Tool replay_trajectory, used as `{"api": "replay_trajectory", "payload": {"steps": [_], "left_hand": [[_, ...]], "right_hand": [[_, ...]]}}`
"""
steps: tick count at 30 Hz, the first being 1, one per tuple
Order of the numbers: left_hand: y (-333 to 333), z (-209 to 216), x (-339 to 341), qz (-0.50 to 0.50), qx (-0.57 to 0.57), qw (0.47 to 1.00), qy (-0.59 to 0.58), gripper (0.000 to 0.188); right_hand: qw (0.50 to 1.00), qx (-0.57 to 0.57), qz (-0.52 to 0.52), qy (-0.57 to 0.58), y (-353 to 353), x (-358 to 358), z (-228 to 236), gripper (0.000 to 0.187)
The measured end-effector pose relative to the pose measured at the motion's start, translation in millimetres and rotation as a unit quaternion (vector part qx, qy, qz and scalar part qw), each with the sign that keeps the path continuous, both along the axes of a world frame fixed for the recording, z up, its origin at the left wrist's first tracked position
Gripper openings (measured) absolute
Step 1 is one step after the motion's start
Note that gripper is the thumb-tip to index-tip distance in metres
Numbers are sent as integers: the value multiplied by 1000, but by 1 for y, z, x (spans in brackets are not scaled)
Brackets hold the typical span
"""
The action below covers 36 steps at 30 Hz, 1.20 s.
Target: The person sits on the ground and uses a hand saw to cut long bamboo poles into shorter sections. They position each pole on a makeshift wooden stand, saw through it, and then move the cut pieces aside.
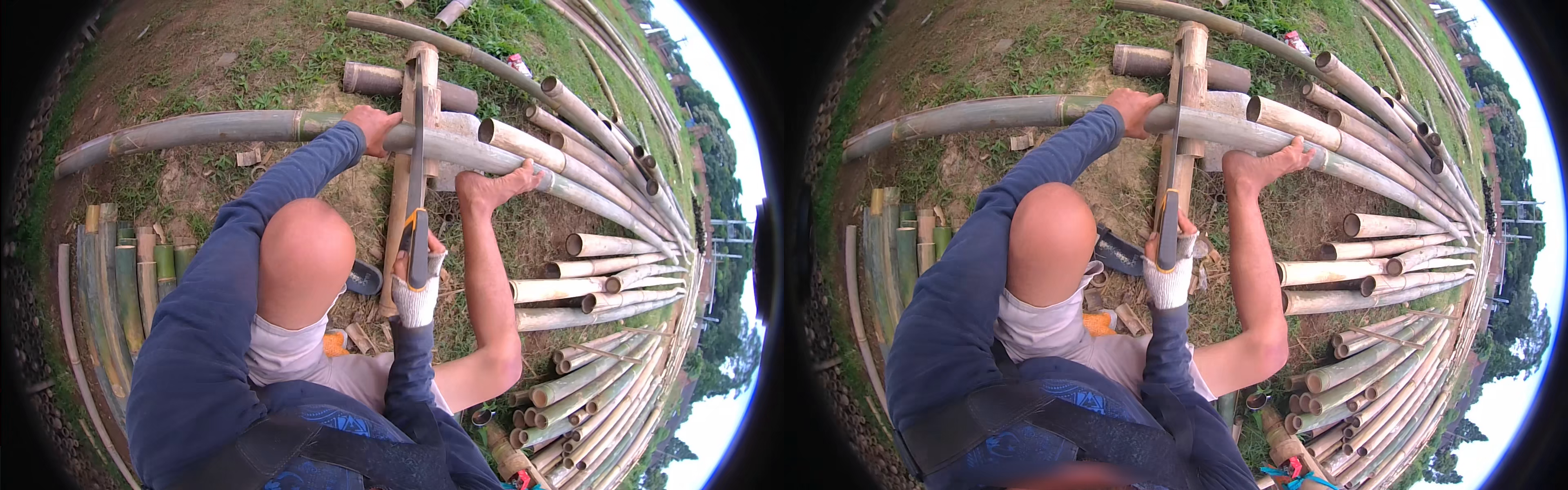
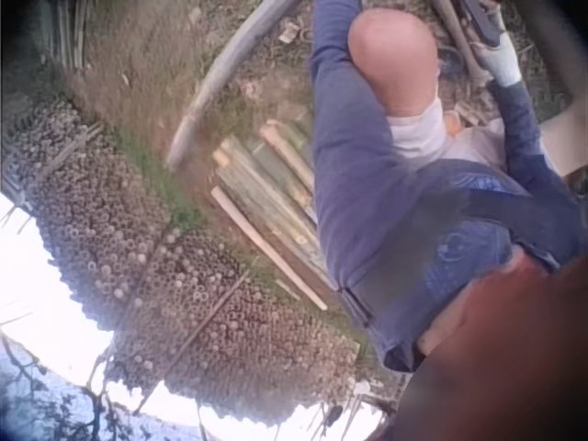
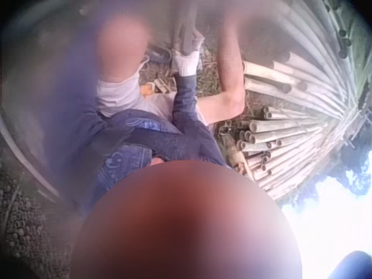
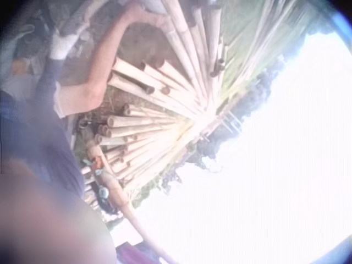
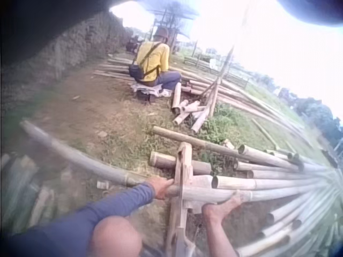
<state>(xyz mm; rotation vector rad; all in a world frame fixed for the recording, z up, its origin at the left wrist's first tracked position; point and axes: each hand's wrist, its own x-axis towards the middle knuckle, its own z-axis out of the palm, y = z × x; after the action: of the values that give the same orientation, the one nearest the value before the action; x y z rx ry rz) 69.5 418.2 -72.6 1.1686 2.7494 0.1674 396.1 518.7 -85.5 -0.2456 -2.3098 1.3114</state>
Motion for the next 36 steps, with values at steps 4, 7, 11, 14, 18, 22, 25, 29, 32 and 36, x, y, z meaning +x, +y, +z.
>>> {"api": "replay_trajectory", "payload": {"steps": [4, 7, 11, 14, 18, 22, 25, 29, 32, 36], "left_hand": [[3, -14, -3, 0, 8, 1000, 17, 78], [2, -16, -6, 4, -3, 1000, 9, 76], [2, -11, -4, -6, 27, 1000, 10, 78], [2, -3, -2, 5, 24, 1000, 10, 81], [8, -4, -3, 14, 3, 1000, 0, 79], [8, -12, -2, 18, 21, 1000, 10, 77], [11, -12, -2, 16, 35, 999, 13, 77], [14, -8, 2, 20, 31, 999, 14, 79], [8, -4, 1, 12, 23, 1000, 13, 77], [3, -7, -5, 3, 20, 1000, 8, 71]], "right_hand": [[989, -142, -1, -40, -41, 167, 25, 59], [996, -74, 24, 36, -27, 122, 22, 60], [998, -41, 30, 48, 21, -66, -12, 60], [990, -116, 17, 81, 21, -110, -10, 61], [986, -158, -56, -18, -26, 31, 14, 61], [996, -55, -55, 31, -55, 157, 32, 60], [995, -84, -42, 19, -39, 108, 40, 59], [972, -237, 12, 1, 4, -72, 36, 60], [983, -175, -15, 50, 9, -103, 15, 59], [986, -155, -45, -33, -23, 45, -2, 56]]}}
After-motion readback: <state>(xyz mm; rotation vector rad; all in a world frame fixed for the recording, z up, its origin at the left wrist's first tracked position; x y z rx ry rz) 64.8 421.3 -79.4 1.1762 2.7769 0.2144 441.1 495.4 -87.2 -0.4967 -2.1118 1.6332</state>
